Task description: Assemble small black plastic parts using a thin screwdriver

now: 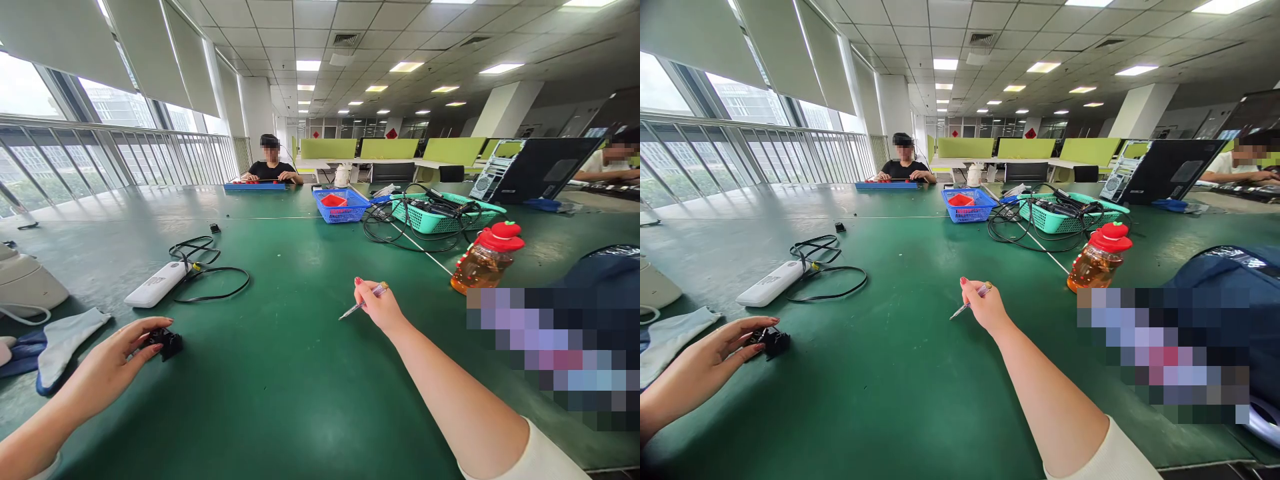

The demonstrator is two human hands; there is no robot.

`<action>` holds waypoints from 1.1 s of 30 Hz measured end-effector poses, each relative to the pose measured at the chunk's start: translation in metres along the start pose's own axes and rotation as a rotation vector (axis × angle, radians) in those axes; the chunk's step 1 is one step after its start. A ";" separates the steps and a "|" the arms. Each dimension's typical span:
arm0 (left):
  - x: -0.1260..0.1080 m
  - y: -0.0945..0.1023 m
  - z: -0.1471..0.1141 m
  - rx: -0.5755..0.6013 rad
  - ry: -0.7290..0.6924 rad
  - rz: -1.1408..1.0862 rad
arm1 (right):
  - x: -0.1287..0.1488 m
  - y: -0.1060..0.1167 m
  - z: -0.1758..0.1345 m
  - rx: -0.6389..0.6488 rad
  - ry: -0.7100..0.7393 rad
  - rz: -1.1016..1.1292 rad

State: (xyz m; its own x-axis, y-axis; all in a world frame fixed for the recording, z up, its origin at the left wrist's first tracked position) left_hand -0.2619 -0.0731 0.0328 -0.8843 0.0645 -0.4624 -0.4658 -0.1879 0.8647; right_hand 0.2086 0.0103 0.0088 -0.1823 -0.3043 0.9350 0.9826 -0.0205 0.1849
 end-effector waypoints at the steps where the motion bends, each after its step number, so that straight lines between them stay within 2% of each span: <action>1: 0.000 0.000 0.001 0.006 -0.013 0.021 | 0.001 0.000 0.000 -0.002 0.001 -0.004; 7: 0.002 -0.007 0.004 0.037 -0.130 0.139 | 0.004 -0.001 0.000 -0.006 0.017 -0.026; 12: 0.011 -0.012 0.006 0.012 -0.157 0.239 | 0.005 -0.002 0.000 0.016 -0.006 -0.037; 22: 0.026 -0.017 0.002 -0.101 -0.233 0.235 | 0.006 -0.003 0.000 0.015 -0.003 -0.028; 26: 0.033 -0.019 0.001 -0.074 -0.311 0.233 | 0.003 -0.003 0.001 0.016 -0.001 -0.039; 33: 0.032 -0.016 0.001 -0.033 -0.281 0.188 | 0.002 -0.004 0.000 0.028 0.009 -0.048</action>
State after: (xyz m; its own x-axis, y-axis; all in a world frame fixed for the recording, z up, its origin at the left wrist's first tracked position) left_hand -0.2828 -0.0667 0.0039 -0.9307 0.2927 -0.2194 -0.2967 -0.2531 0.9208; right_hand 0.2047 0.0100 0.0098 -0.2287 -0.3119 0.9222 0.9713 -0.0090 0.2378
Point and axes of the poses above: each hand's wrist, its own z-axis towards the middle knuckle, its own y-axis out of the back of the hand, x = y × z, the point moved 3 cm from there along z, towards the middle knuckle, and after that the axes turned 1 degree about -z, right-handed, at the moved point
